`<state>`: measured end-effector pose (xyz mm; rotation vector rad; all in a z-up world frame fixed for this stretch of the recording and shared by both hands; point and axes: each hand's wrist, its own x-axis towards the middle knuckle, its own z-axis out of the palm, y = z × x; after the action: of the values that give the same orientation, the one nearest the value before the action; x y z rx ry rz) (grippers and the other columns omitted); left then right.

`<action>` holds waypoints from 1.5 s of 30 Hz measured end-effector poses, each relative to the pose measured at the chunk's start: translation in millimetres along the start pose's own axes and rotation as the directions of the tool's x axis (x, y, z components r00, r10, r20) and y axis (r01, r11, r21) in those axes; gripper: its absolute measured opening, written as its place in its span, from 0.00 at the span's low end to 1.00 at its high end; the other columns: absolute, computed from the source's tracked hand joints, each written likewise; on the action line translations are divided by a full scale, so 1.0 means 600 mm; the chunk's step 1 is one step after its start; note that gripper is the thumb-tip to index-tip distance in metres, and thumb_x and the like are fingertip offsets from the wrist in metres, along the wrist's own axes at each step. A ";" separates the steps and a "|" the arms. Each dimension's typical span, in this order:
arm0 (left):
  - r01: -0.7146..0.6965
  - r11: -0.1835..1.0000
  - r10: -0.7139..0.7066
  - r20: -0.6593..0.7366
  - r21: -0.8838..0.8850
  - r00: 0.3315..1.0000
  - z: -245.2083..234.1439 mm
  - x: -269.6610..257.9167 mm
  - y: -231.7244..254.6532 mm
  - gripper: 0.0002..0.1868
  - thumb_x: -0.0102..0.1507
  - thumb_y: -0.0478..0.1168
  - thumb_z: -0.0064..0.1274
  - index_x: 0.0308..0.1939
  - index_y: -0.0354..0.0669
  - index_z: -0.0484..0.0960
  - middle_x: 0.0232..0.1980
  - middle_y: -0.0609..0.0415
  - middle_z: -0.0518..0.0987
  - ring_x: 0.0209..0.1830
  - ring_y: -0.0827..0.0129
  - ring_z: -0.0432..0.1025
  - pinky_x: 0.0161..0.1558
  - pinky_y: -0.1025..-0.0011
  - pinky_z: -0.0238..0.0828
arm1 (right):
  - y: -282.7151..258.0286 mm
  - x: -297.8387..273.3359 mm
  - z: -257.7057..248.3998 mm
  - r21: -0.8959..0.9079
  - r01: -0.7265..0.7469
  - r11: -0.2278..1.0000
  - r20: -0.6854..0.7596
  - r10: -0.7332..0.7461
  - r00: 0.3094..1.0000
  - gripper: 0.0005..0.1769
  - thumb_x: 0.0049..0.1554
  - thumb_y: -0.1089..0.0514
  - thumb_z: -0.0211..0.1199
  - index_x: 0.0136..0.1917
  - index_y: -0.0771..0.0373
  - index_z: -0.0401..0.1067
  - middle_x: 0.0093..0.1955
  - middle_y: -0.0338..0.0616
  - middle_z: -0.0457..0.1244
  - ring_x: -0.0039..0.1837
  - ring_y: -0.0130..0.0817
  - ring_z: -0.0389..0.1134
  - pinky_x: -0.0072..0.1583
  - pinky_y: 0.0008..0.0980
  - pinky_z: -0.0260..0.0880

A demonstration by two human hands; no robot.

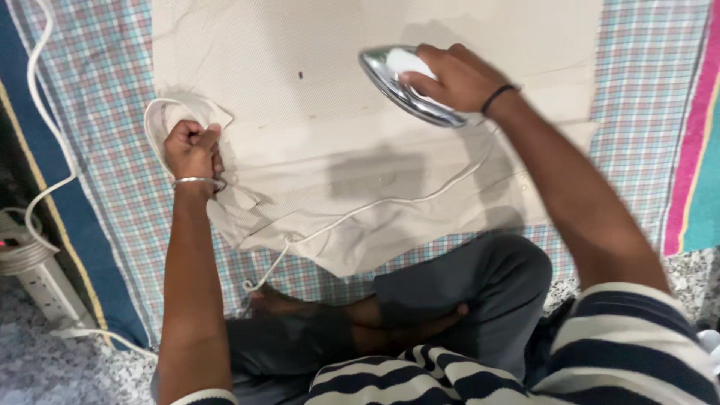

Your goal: The person smooths and folds a white shirt on a patterned bedsheet on the floor, irons the front panels and collar using an iron, and then completes the folding of the shirt.

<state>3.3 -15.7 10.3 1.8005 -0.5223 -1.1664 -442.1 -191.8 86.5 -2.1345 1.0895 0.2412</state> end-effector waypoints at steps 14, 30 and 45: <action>-0.592 0.333 0.743 0.181 0.734 0.644 0.190 -0.095 -0.013 0.23 0.68 0.49 0.63 0.54 0.36 0.72 0.53 0.39 0.72 0.55 0.48 0.68 0.57 0.49 0.67 | -0.015 0.085 0.056 0.389 -0.175 0.904 -0.455 0.354 0.817 0.29 0.65 0.38 0.53 0.58 0.70 0.65 0.43 0.67 0.69 0.48 0.68 0.71 0.48 0.59 0.72; -0.652 0.133 0.276 0.604 0.746 0.748 0.378 -0.049 0.075 0.38 0.72 0.65 0.27 0.82 0.53 0.57 0.87 0.50 0.44 0.86 0.51 0.32 0.77 0.36 0.15 | 0.286 -0.156 -0.029 0.584 -0.304 0.752 -0.457 0.615 0.642 0.32 0.73 0.41 0.51 0.71 0.74 0.57 0.35 0.55 0.67 0.32 0.43 0.74 0.30 0.34 0.76; -0.845 -0.024 0.228 0.826 0.534 0.516 0.253 -0.056 0.040 0.38 0.70 0.60 0.37 0.81 0.49 0.58 0.86 0.48 0.49 0.85 0.49 0.41 0.78 0.42 0.28 | 0.205 -0.147 -0.043 -0.178 -0.140 0.974 0.128 0.164 0.978 0.36 0.59 0.25 0.51 0.62 0.53 0.75 0.36 0.56 0.69 0.45 0.53 0.73 0.48 0.55 0.73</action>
<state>-142.9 -72.7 24.6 1.6291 -2.6055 -0.5877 -595.1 -201.0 82.1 -2.1443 1.1862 0.5675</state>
